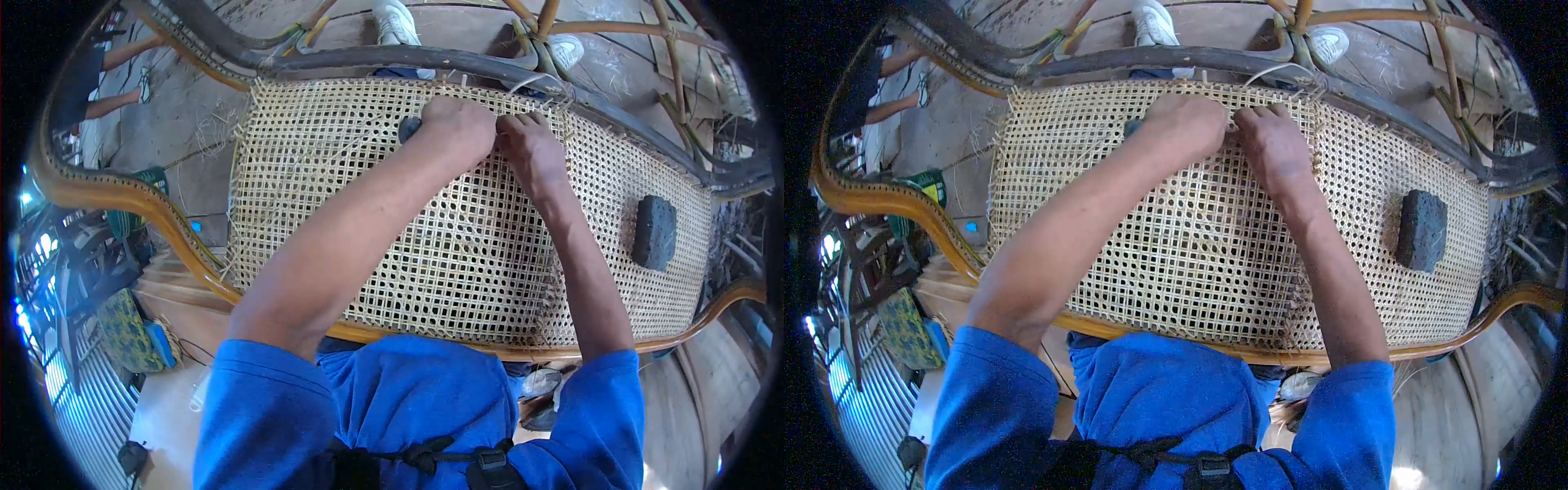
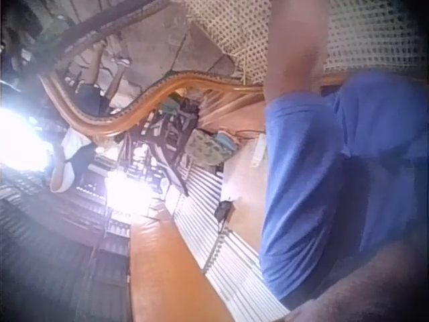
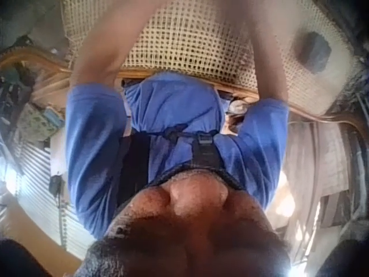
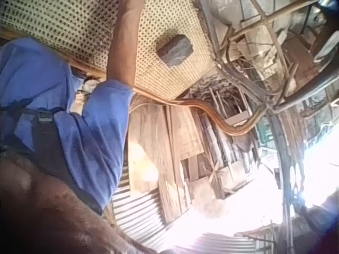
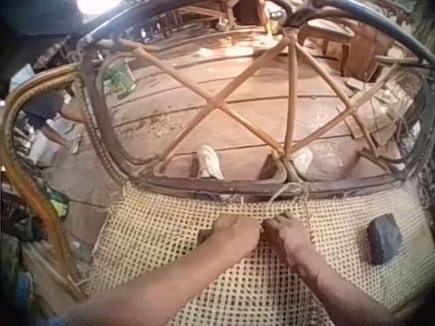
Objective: Repairing the woven seat of a rattan bench by weaving and securing rattan strips using hand tools.
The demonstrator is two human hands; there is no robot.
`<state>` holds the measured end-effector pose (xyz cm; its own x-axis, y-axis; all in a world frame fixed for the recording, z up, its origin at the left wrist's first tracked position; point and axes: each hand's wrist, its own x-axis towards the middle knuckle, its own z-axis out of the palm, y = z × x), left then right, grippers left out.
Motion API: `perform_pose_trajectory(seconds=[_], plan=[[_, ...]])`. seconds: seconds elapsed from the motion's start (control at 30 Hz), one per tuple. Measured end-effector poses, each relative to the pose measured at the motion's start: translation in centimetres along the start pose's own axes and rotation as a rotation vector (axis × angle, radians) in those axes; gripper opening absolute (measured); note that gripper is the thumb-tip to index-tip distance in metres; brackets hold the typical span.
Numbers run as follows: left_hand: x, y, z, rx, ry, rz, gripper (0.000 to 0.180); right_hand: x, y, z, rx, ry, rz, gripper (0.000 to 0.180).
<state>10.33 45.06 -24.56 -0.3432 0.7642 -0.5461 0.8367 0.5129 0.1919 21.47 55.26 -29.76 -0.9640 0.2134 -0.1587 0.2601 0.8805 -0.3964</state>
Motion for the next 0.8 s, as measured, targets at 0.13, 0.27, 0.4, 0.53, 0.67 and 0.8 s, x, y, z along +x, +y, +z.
perform_pose_trajectory(seconds=[0.13,0.27,0.4,0.53,0.67,0.8], plan=[[-2.3,-3.2,-1.1,-0.058,-0.264,-0.160,0.025,-0.7,0.8,0.9,0.120,0.073,-0.067,0.020],[-5.3,-5.7,-0.7,-0.028,-0.223,-0.221,0.032,0.0,1.0,0.9,0.104,0.013,-0.040,0.024],[-8.4,-6.2,-1.0,0.045,-0.022,-0.073,0.033,-0.8,-1.5,0.5,0.277,0.162,-0.109,0.023],[-8.4,-4.9,-2.4,0.033,0.268,0.110,0.027,-0.9,-5.2,-0.7,0.577,0.138,-0.136,0.020],[-3.3,-1.9,-2.7,0.043,-0.133,-0.049,0.023,-1.3,-1.7,-1.2,0.490,-0.026,0.236,0.021],[-1.3,-0.5,-1.7,0.085,-0.190,0.022,0.020,-1.1,-0.3,-0.2,0.299,-0.062,0.175,0.020]])
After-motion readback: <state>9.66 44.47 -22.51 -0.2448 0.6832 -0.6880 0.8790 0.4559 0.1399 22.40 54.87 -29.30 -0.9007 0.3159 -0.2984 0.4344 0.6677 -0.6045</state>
